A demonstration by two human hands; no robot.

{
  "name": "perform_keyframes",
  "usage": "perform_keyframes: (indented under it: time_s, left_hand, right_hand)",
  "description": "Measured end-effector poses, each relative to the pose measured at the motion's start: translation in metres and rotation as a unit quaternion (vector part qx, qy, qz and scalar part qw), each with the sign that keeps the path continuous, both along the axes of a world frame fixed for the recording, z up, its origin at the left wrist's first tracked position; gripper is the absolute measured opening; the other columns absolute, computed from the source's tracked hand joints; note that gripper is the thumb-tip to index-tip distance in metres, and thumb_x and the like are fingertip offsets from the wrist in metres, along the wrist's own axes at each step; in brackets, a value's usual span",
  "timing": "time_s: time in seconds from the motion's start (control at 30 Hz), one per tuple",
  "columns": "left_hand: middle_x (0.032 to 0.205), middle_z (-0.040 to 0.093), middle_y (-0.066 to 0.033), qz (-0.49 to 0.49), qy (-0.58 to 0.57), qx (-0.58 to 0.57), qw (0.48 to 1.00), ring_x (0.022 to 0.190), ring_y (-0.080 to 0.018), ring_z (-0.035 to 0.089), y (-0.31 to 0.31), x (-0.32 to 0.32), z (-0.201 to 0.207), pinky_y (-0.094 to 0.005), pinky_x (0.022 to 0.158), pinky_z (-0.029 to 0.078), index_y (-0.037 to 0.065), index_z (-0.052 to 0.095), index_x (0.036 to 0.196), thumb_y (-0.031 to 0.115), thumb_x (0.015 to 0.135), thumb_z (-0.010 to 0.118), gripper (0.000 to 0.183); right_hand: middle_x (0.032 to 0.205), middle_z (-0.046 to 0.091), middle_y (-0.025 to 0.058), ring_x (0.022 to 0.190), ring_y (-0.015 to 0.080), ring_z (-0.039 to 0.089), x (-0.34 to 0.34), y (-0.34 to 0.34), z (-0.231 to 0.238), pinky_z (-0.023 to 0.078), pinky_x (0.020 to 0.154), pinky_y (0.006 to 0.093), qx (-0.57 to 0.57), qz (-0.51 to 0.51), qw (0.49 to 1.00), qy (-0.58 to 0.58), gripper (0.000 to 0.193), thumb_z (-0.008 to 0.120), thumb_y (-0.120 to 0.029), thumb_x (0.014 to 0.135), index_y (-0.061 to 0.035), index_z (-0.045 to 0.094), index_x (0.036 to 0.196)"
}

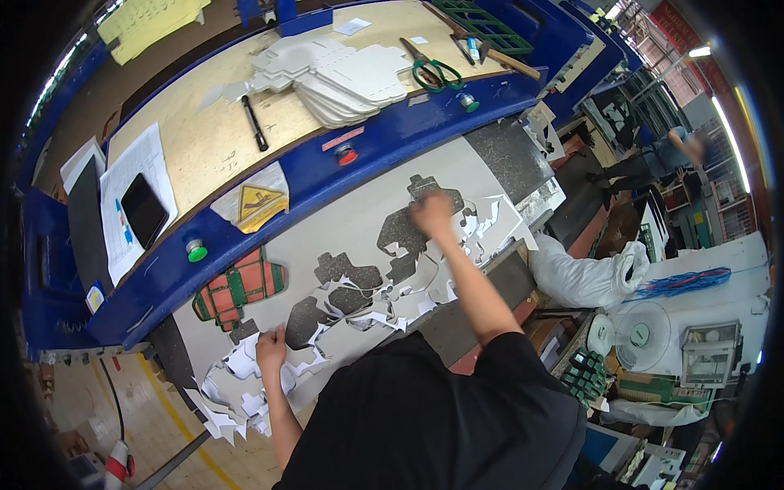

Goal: Placing templates on material and operating a press machine to cut out shoe components.

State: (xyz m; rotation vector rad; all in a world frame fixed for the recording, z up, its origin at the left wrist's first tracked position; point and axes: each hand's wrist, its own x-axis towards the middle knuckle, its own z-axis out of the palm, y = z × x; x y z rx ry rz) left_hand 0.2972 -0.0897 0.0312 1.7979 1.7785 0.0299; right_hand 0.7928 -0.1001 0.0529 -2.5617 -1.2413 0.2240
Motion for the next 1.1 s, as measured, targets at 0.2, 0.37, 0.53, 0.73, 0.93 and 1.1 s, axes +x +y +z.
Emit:
perform_keyframes:
  time_s: [0.2,0.37,0.53,0.73,0.93,1.1]
  left_hand:
    - [0.101,0.07,-0.0229,-0.029,0.101,-0.051,0.993,0.098,-0.043,0.065,-0.007,0.011,-0.007,-0.0507,0.087,0.05,0.0,0.071,0.093,0.05,0.098,0.044,0.058]
    - [0.097,0.069,-0.0267,-0.085,0.09,-0.016,0.992,0.096,-0.045,0.065,0.006,0.033,-0.009,-0.0527,0.086,0.05,-0.001,0.071,0.089,0.047,0.099,0.048,0.054]
    - [0.086,0.067,-0.0263,-0.004,0.045,0.097,0.994,0.084,-0.0472,0.064,-0.002,0.043,0.026,-0.0552,0.076,0.05,0.002,0.067,0.088,0.038,0.1,0.049,0.042]
    - [0.083,0.067,-0.0243,-0.007,0.038,0.104,0.994,0.084,-0.0448,0.064,-0.008,0.053,0.065,-0.0552,0.074,0.049,0.004,0.069,0.088,0.037,0.099,0.051,0.04]
    - [0.079,0.07,-0.0191,-0.087,0.071,0.044,0.993,0.076,-0.0411,0.067,-0.068,0.11,0.033,-0.0533,0.075,0.052,0.007,0.071,0.08,0.038,0.098,0.051,0.041]
    - [0.08,0.07,-0.0197,-0.137,0.083,0.025,0.987,0.079,-0.0404,0.068,-0.065,0.129,0.015,-0.0515,0.077,0.052,0.006,0.072,0.082,0.039,0.098,0.052,0.042]
  right_hand:
    - [0.121,0.062,0.0269,0.114,0.0413,0.059,0.195,-0.081,-0.058,0.05,0.096,0.0487,-0.011,-0.224,0.968,-0.116,0.063,0.071,-0.043,0.081,0.0057,0.06,0.119]
    - [0.104,0.068,0.0307,0.112,0.0432,0.061,0.295,-0.134,-0.073,0.049,0.097,0.0467,-0.072,-0.214,0.974,0.029,0.06,0.067,-0.055,0.079,0.0039,0.075,0.09]
    - [0.091,0.074,0.0162,0.084,0.0222,0.068,0.339,-0.134,-0.054,0.051,0.077,0.0383,0.031,-0.16,0.982,0.098,0.049,0.078,-0.047,0.08,0.0014,0.076,0.088]
    - [0.063,0.06,0.0103,0.058,0.0186,0.051,0.362,-0.108,0.024,0.044,0.058,0.0369,0.148,-0.143,0.977,0.056,0.056,0.074,-0.052,0.083,0.0023,0.065,0.073]
    - [0.073,0.068,0.0186,0.068,0.0261,0.065,0.436,-0.214,-0.024,0.048,0.068,0.0407,0.062,-0.177,0.981,0.045,0.051,0.073,-0.046,0.084,0.0054,0.069,0.082]
    - [0.088,0.071,0.0218,0.087,0.0366,0.069,0.445,-0.226,-0.02,0.05,0.083,0.0458,-0.002,-0.218,0.975,-0.052,0.059,0.07,-0.054,0.083,0.0033,0.071,0.093]
